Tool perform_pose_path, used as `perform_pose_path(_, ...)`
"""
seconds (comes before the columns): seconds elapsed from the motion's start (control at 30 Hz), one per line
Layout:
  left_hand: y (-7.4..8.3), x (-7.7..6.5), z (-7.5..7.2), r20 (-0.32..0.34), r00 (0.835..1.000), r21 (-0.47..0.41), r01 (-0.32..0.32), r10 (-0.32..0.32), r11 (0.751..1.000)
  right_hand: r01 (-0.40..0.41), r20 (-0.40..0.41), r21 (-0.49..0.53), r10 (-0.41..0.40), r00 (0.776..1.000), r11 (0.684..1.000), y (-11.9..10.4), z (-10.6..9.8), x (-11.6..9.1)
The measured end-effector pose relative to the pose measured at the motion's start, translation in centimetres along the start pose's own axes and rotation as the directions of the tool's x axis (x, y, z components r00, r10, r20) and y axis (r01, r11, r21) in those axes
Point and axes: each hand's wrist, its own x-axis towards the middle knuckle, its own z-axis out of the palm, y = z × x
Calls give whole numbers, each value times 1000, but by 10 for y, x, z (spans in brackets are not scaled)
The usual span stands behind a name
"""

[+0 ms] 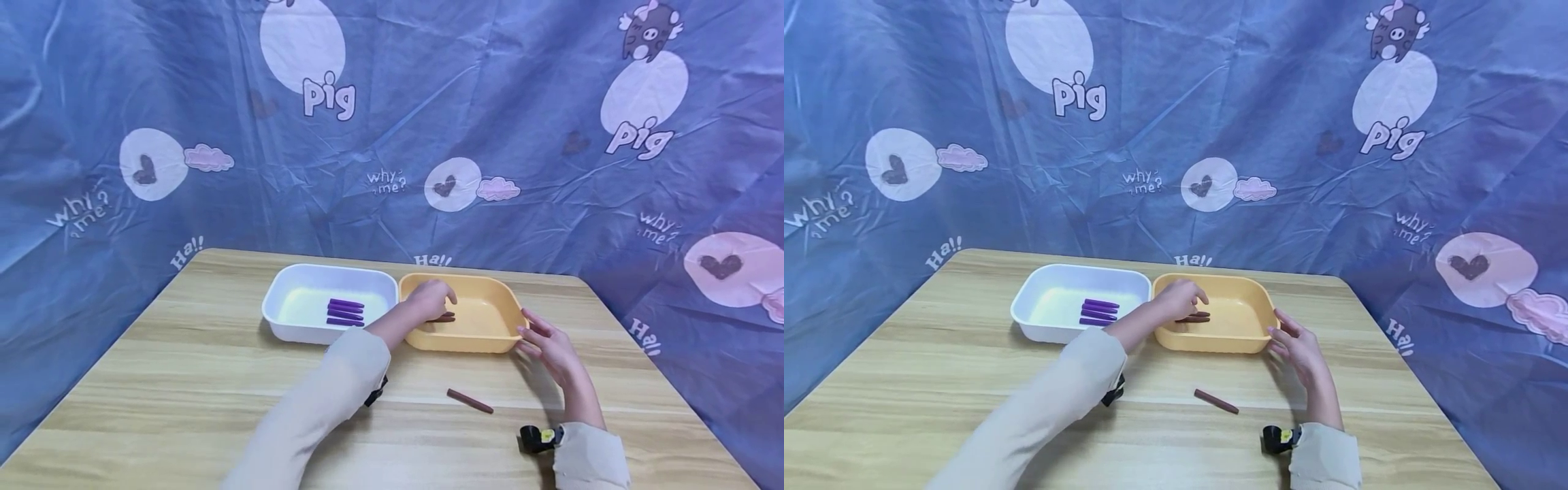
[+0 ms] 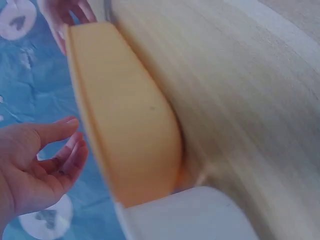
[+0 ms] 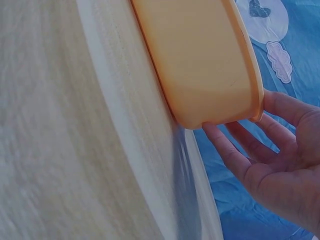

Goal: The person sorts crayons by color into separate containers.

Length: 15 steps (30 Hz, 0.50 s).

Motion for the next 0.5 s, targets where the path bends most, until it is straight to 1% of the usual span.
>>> perform_pose_path(0.13, 10, -13, -11, -3, 999, 13, -43, 43, 999, -6, 1, 2, 6, 1000, 1000, 0, 0, 0)
perform_pose_path(0.23, 16, -25, -16, -14, 995, 24, -99, 100, 995, -18, -1, -10, 18, 1000, 1000, -1, 0, 0)
perform_pose_path(0.37, 22, -40, -18, -16, 987, 7, -161, 161, 987, -31, -7, -25, 31, 999, 999, -3, 1, 0)
perform_pose_path(0.5, 27, -55, -14, 1, 984, -21, -179, 179, 984, -23, -3, -6, 23, 1000, 1000, -4, 1, -1)
